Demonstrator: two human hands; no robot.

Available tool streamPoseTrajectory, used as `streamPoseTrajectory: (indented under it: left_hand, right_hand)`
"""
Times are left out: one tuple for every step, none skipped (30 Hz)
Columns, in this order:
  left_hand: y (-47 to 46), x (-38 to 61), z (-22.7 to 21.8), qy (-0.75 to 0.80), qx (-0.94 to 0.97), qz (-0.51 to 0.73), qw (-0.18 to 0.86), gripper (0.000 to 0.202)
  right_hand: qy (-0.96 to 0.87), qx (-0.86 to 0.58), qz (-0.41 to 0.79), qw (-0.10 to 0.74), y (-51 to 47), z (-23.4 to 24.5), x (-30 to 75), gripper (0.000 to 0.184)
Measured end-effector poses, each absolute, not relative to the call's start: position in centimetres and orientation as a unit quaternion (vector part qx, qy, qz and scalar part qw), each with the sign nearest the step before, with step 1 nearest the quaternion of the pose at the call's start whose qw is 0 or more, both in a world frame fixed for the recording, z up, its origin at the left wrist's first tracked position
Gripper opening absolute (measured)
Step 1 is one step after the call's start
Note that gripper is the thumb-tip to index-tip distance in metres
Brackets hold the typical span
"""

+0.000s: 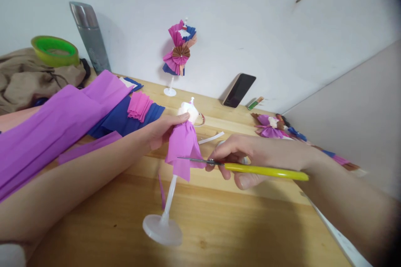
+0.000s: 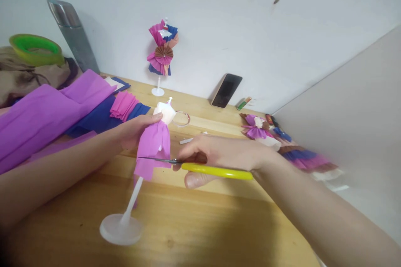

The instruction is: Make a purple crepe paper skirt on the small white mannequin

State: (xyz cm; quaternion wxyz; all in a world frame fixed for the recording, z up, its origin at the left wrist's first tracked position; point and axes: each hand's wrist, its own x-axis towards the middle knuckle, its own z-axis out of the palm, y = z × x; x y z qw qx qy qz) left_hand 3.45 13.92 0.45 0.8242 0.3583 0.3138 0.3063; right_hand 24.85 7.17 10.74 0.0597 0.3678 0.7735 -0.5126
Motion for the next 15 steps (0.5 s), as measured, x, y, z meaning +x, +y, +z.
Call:
streamPoseTrajectory:
  left_hand:
    - [13.9, 3.5, 0.5, 0.311, 0.357, 0.306, 0.826, 0.044]
    - [13.8, 3.5, 0.5, 0.309, 0.356, 0.306, 0.827, 0.044]
    - [13.8, 3.5, 0.6, 0.309, 0.356, 0.305, 0.828, 0.045]
    - [13.8, 3.5, 0.6, 0.310, 0.356, 0.304, 0.828, 0.046]
    - [13.8, 3.5, 0.7, 0.311, 0.357, 0.303, 0.827, 0.046]
    - [13.8, 3.5, 0.7, 0.313, 0.359, 0.302, 0.826, 0.046]
    - [13.7, 3.5, 0.8, 0.314, 0.361, 0.302, 0.825, 0.046]
    - [13.7, 3.5, 0.8, 0.315, 0.363, 0.302, 0.823, 0.046]
    - [13.7, 3.5, 0.7, 0.316, 0.365, 0.303, 0.822, 0.045]
    - [13.6, 3.5, 0.7, 0.318, 0.367, 0.304, 0.820, 0.045]
    - [13.6, 3.5, 0.7, 0.318, 0.369, 0.304, 0.819, 0.044]
    - [13.6, 3.5, 0.6, 0.317, 0.371, 0.305, 0.818, 0.044]
    - [13.5, 3.5, 0.6, 0.316, 0.373, 0.305, 0.817, 0.044]
    - [13.5, 3.5, 0.6, 0.314, 0.376, 0.305, 0.817, 0.044]
    - [13.5, 3.5, 0.6, 0.313, 0.379, 0.305, 0.816, 0.044]
  right_hand:
    - [0.762, 0.366, -0.530, 0.069, 7.2, 10.7, 24.9, 0.022]
    - [0.751, 0.364, -0.546, 0.074, 7.2, 10.6, 25.0, 0.022]
    - [0.743, 0.362, -0.559, 0.072, 7.3, 10.5, 25.1, 0.022]
    - [0.740, 0.360, -0.565, 0.063, 7.3, 10.3, 25.2, 0.023]
    - [0.739, 0.357, -0.568, 0.055, 7.3, 10.2, 25.3, 0.024]
    - [0.740, 0.354, -0.570, 0.049, 7.3, 10.2, 25.4, 0.025]
    - [0.741, 0.351, -0.571, 0.047, 7.3, 10.1, 25.4, 0.025]
    - [0.741, 0.350, -0.572, 0.046, 7.2, 10.1, 25.4, 0.025]
    - [0.739, 0.351, -0.574, 0.047, 7.2, 10.1, 25.3, 0.025]
    - [0.736, 0.353, -0.576, 0.048, 7.2, 10.2, 25.2, 0.027]
    - [0.733, 0.356, -0.578, 0.050, 7.2, 10.3, 25.0, 0.030]
    - [0.731, 0.359, -0.578, 0.054, 7.3, 10.3, 24.8, 0.033]
    - [0.730, 0.362, -0.577, 0.059, 7.3, 10.4, 24.6, 0.037]
    - [0.730, 0.362, -0.576, 0.063, 7.3, 10.4, 24.4, 0.040]
    - [0.732, 0.361, -0.574, 0.066, 7.3, 10.5, 24.2, 0.042]
